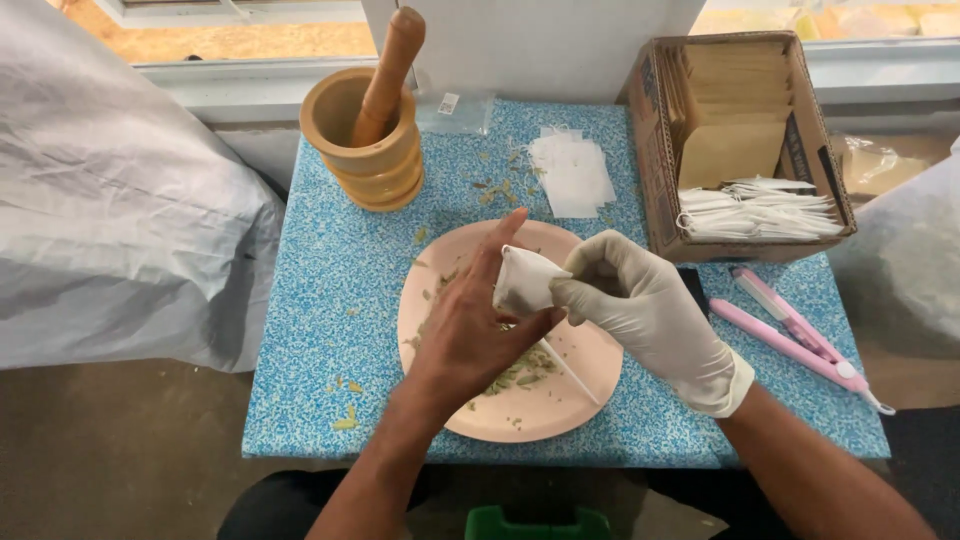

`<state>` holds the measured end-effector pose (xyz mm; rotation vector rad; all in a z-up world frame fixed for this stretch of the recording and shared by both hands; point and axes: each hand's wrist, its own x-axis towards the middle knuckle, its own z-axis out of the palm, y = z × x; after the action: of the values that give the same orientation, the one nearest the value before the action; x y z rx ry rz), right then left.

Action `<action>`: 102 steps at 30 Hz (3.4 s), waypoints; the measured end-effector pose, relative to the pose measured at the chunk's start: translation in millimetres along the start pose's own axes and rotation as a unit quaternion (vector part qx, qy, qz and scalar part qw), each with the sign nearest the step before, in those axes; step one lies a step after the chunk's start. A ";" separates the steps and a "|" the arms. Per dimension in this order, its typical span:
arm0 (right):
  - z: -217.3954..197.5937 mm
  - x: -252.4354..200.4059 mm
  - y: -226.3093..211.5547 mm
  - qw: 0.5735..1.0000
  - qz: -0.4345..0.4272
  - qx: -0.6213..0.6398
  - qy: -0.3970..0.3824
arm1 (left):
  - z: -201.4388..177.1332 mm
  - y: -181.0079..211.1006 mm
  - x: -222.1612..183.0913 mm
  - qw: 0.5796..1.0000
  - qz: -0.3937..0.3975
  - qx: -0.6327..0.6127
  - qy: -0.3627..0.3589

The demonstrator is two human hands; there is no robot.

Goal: Filling small filter bags with loose tea leaves and sealing them with a heat sealer.

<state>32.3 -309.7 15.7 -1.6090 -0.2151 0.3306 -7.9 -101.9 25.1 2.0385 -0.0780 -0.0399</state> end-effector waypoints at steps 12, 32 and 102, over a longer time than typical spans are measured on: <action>-22.8 -3.7 48.5 0.770 -0.021 -0.630 -0.095 | -40.6 -56.0 19.7 0.994 0.056 -0.063 0.070; -37.8 18.7 60.5 0.668 -0.221 -0.708 0.067 | -44.3 -55.4 8.0 0.992 0.044 -0.098 0.062; -30.5 28.3 64.1 0.796 -0.119 -0.582 -0.117 | -48.5 -55.0 -1.9 0.988 0.070 0.130 -0.053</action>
<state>65.2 -333.2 -49.1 -2.7175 -0.9479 0.1898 -4.6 -33.8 -2.0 2.2849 -0.3070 -0.0534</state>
